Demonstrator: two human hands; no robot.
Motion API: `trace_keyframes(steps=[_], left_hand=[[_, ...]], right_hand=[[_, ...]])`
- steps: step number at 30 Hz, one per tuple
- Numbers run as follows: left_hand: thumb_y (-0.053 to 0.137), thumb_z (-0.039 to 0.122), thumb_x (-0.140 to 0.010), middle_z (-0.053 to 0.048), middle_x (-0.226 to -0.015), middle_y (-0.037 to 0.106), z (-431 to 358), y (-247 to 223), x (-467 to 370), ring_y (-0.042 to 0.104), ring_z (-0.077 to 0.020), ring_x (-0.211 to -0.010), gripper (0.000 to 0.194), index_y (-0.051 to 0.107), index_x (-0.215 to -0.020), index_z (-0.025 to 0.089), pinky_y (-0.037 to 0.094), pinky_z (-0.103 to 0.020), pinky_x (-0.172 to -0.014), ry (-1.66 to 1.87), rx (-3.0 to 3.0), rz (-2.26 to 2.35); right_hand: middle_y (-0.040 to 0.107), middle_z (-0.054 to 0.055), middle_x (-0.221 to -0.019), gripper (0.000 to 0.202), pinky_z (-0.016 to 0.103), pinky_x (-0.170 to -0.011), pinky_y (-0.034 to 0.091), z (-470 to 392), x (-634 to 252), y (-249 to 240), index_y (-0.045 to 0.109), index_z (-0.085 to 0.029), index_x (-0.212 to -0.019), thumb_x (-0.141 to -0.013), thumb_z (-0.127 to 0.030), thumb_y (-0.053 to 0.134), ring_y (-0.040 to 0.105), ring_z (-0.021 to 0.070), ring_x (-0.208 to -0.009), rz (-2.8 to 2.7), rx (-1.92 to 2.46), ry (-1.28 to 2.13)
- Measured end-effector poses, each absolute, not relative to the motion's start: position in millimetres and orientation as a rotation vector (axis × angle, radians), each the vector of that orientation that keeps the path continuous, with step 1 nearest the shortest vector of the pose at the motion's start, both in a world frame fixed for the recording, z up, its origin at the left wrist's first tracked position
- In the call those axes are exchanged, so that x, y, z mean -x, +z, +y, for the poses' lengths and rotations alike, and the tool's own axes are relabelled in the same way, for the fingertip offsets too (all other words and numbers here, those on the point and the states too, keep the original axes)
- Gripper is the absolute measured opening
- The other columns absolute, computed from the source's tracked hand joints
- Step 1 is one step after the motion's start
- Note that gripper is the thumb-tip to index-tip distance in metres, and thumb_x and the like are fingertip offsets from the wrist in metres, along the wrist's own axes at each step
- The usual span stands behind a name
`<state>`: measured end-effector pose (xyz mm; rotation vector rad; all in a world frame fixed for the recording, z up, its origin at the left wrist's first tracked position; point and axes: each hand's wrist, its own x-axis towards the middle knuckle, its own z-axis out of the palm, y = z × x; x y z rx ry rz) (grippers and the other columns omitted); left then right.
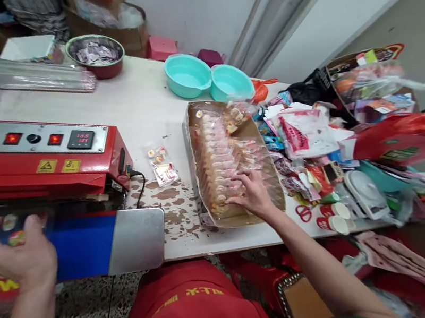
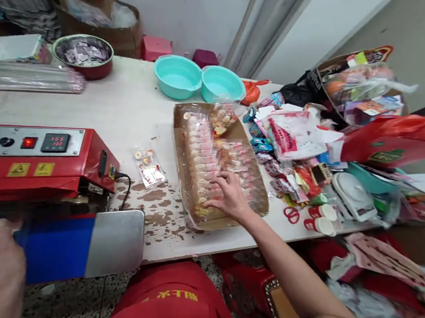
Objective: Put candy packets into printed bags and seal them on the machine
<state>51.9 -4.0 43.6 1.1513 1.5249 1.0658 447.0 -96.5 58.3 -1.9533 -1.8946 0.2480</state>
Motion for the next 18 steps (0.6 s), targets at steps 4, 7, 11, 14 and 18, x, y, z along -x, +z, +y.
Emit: trace_keyframes(steps=[4,7,11,14,18], left_hand=[[0.070,0.032,-0.073,-0.009,-0.104,0.066,-34,45,-92,0.063,-0.0258,-0.103,0.029,0.064,-0.099,0.020,0.051,-0.043,-0.090,1.008,-1.507,1.532],[0.064,0.032,-0.080,-0.009,-0.114,0.063,-50,39,-107,0.057,-0.0258,-0.113,0.024,0.064,-0.101,0.020,0.045,-0.045,-0.100,1.044,-1.705,1.570],[0.059,0.034,-0.085,-0.009,-0.121,0.060,-56,37,-137,0.056,-0.0233,-0.115,0.028,0.059,-0.110,0.021,0.044,-0.042,-0.101,1.019,-1.706,1.364],[0.066,0.038,-0.080,-0.009,-0.127,0.059,-46,55,-168,0.057,-0.0234,-0.115,0.049,0.052,-0.125,0.023,0.046,-0.040,-0.099,0.861,-1.509,1.091],[0.076,0.039,-0.072,-0.012,-0.135,0.055,-23,99,-197,0.052,-0.0261,-0.123,0.070,0.048,-0.134,0.022,0.044,-0.039,-0.101,0.872,-1.245,0.791]], right_hand=[[0.058,0.010,-0.116,0.012,0.052,-0.096,0.039,-100,-490,57,0.068,-0.025,-0.072,-0.075,-0.035,0.075,0.047,0.0341,-0.114,-2.073,2.076,0.199],[0.057,0.010,-0.128,0.021,0.052,-0.100,0.038,-99,-485,70,0.066,-0.023,-0.066,-0.079,-0.038,0.071,0.047,0.0332,-0.121,-1.976,1.922,0.242],[0.073,0.007,-0.099,0.022,0.043,-0.085,0.052,-95,-473,119,0.066,-0.022,-0.068,-0.083,-0.038,0.068,0.067,0.0252,-0.096,-1.731,1.710,0.531],[0.075,0.005,-0.084,0.015,0.039,-0.079,0.055,-88,-467,164,0.070,-0.022,-0.071,-0.079,-0.034,0.072,0.071,0.0229,-0.083,-1.541,1.640,0.502],[0.075,0.005,-0.083,0.013,0.039,-0.079,0.056,-72,-445,195,0.073,-0.022,-0.071,-0.073,-0.034,0.078,0.071,0.0235,-0.083,-1.409,1.530,0.605]])
